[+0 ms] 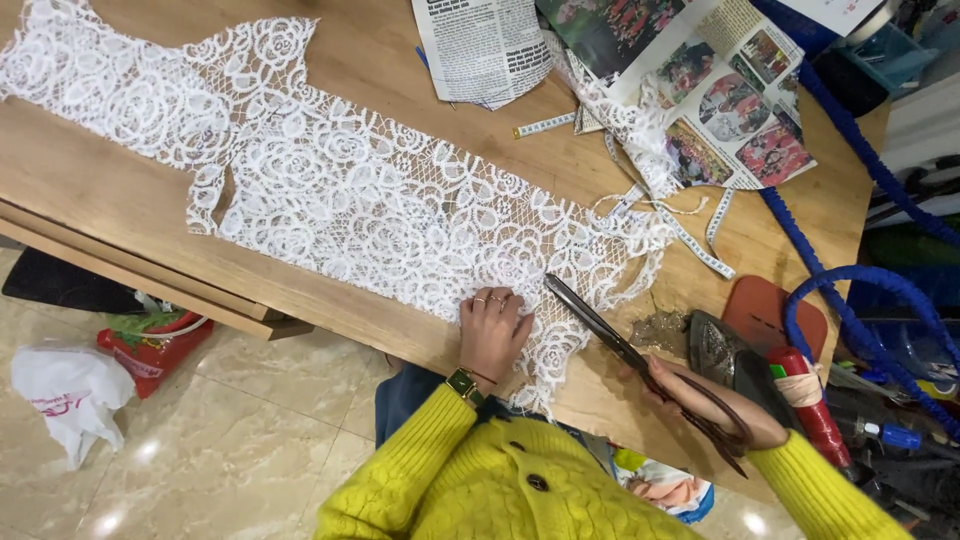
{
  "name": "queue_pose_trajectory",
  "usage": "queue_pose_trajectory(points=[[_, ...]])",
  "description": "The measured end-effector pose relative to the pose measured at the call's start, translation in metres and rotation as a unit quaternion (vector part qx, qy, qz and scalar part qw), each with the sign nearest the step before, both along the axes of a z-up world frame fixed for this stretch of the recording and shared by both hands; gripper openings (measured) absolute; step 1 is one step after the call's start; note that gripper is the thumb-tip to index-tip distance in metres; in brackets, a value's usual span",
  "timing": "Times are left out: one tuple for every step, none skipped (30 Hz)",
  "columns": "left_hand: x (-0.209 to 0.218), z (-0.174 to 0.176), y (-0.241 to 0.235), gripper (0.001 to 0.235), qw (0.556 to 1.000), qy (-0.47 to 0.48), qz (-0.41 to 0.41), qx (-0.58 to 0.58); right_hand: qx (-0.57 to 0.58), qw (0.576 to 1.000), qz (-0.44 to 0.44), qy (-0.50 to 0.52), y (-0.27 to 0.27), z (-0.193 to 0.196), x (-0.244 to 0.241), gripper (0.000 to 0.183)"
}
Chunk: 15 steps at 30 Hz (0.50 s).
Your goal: The person cuts a piece of white lace fabric using scissors on a wooden table. They carefully trim the edges of the lace, separating a section from the main piece and adjusting the fabric as needed.
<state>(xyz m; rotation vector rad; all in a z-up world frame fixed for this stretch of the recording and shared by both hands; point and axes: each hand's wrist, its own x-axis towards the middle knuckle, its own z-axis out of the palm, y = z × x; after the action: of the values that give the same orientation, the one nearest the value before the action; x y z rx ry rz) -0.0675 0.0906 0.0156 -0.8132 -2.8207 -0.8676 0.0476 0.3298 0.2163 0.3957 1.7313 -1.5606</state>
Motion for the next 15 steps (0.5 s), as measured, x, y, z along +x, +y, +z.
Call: queue_pose_trajectory(points=[[0.000, 0.001, 0.001, 0.032, 1.000, 0.000, 0.000, 0.000, 0.000, 1.000, 0.000, 0.000, 0.018, -0.019, 0.010, 0.042], [0.000, 0.002, 0.002, 0.035, 1.000, 0.023, 0.006, -0.004, 0.020, 1.000, 0.010, -0.012, 0.037, -0.037, 0.019, 0.041], [0.000, 0.003, 0.002, 0.039, 0.999, 0.045, 0.011, -0.008, 0.040, 0.999, 0.020, -0.025, 0.055, -0.056, 0.028, 0.057], [-0.001, 0.006, 0.004, 0.039, 0.999, 0.045, 0.013, -0.009, 0.040, 0.999, 0.021, -0.024, 0.043, -0.042, 0.013, 0.057], [-0.002, 0.009, 0.006, 0.048, 0.999, 0.022, 0.004, -0.047, -0.005, 0.999, 0.054, 0.003, 0.031, -0.028, -0.002, 0.026], [-0.003, 0.011, 0.007, 0.058, 0.996, -0.001, -0.005, -0.085, -0.049, 0.994, 0.088, 0.030, 0.019, -0.013, -0.017, 0.040], [-0.003, 0.012, 0.009, 0.058, 0.996, -0.001, -0.002, -0.086, -0.050, 0.994, 0.090, 0.030, 0.038, -0.036, -0.007, 0.040], [-0.004, 0.012, 0.010, 0.057, 0.996, 0.001, 0.001, -0.095, -0.330, 0.944, -0.014, -0.020, 0.058, -0.059, 0.002, 0.025], [-0.004, 0.012, 0.012, 0.055, 0.995, 0.003, 0.003, -0.103, -0.579, 0.804, -0.116, -0.067, 0.077, -0.082, 0.011, 0.049], [-0.005, 0.014, 0.013, 0.055, 0.995, 0.003, 0.006, -0.104, -0.579, 0.805, -0.113, -0.069, 0.084, -0.084, 0.012, 0.049], [-0.005, 0.016, 0.013, 0.045, 0.996, 0.009, 0.014, -0.091, -0.579, 0.722, -0.333, -0.182, 0.090, -0.087, 0.013, 0.056], [-0.006, 0.018, 0.013, 0.036, 0.996, 0.015, 0.022, -0.080, -0.539, 0.591, -0.530, -0.282, 0.097, -0.090, 0.013, 0.064], [-0.006, 0.017, 0.014, 0.036, 0.996, 0.016, 0.024, -0.080, -0.538, 0.592, -0.528, -0.284, 0.077, -0.065, 0.000, 0.064], [-0.007, 0.016, 0.015, 0.033, 0.997, 0.008, 0.032, -0.069, -0.398, 0.827, -0.333, -0.217, 0.057, -0.040, -0.013, 0.040], [-0.007, 0.015, 0.017, 0.029, 0.998, 0.001, 0.039, -0.058, -0.214, 0.964, -0.095, -0.123, 0.037, -0.015, -0.025, 0.039]])
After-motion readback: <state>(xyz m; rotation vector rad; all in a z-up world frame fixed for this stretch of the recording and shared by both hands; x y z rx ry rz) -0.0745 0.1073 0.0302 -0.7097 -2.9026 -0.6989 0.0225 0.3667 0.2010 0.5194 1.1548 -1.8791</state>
